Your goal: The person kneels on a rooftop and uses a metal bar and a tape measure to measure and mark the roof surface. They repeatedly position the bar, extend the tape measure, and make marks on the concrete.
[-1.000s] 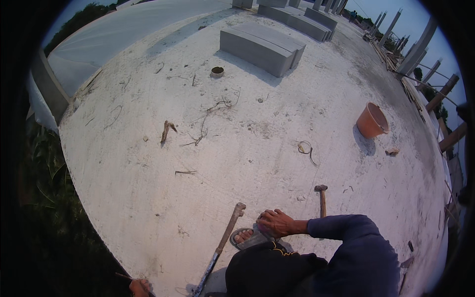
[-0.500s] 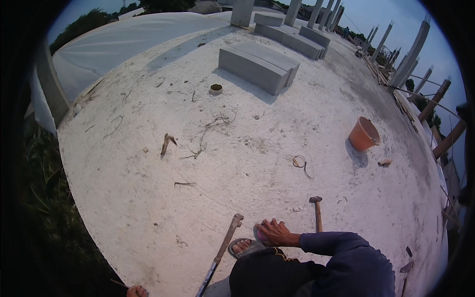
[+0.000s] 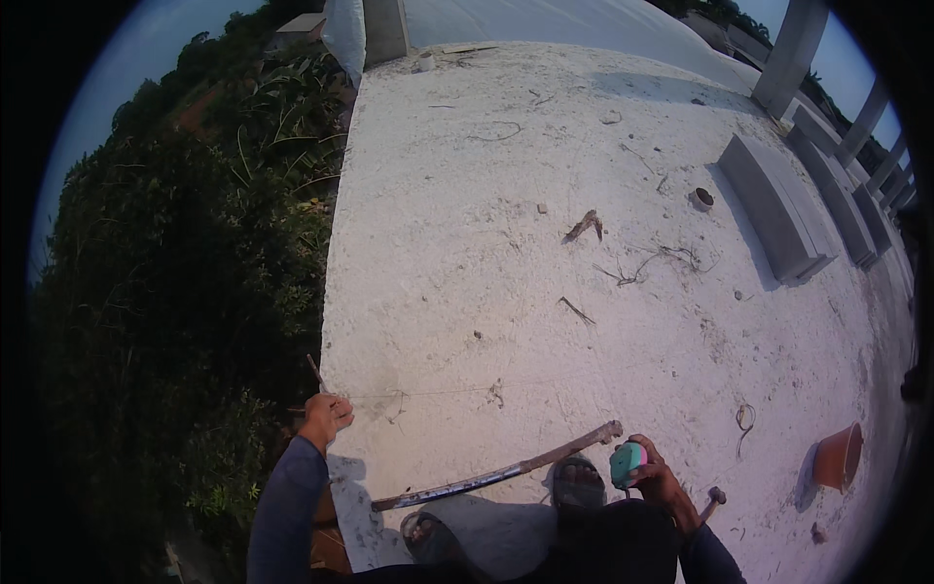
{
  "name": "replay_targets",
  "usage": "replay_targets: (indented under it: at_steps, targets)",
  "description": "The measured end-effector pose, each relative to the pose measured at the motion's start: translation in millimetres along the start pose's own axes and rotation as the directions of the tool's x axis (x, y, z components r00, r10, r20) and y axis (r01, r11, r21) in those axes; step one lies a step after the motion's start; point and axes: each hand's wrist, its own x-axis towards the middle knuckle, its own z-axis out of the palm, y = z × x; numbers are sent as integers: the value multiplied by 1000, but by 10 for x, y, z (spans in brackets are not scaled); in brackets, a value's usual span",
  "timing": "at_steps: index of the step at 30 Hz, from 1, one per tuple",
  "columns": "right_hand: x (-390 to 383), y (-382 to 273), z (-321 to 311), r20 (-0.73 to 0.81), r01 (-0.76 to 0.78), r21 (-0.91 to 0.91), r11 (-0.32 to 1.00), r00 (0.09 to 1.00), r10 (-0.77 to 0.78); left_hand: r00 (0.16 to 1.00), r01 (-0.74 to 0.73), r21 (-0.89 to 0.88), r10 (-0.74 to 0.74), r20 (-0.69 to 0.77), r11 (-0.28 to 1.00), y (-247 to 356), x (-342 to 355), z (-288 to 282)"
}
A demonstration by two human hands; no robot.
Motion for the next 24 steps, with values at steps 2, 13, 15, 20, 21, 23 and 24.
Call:
replay_targets:
  at_steps: [2,13,15,20,21,23,24]
  targets:
    - [277,-339,369,249,-59,457,887,966,-64,999,25,-45,-26,-26,999,-16,27,52]
    - [2266,-204,3439,679,19,-554,832,589,438,998,53,-161,-48,35,985,23,-200,149]
    - [2367,-28,3864,612,134,-693,709,629,479,999,17,-161,-9,49,987,-10,-181,129]
    - [2431,141,4337,771,645,-632,429,578,267,972,-123,-60,133,197,991,-174,117,-81]
    - [2430,157,4381,770,695,-638,331,594,235,966,-148,-59,158,206,987,-225,184,-139]
    - [2454,171,4442,764,698,-645,310,596,248,759,-640,266,538,368,721,-323,275,-244]
    - [2462,183,4455,755,694,-656,297,603,258,787,-607,251,528,319,754,-361,300,-274]
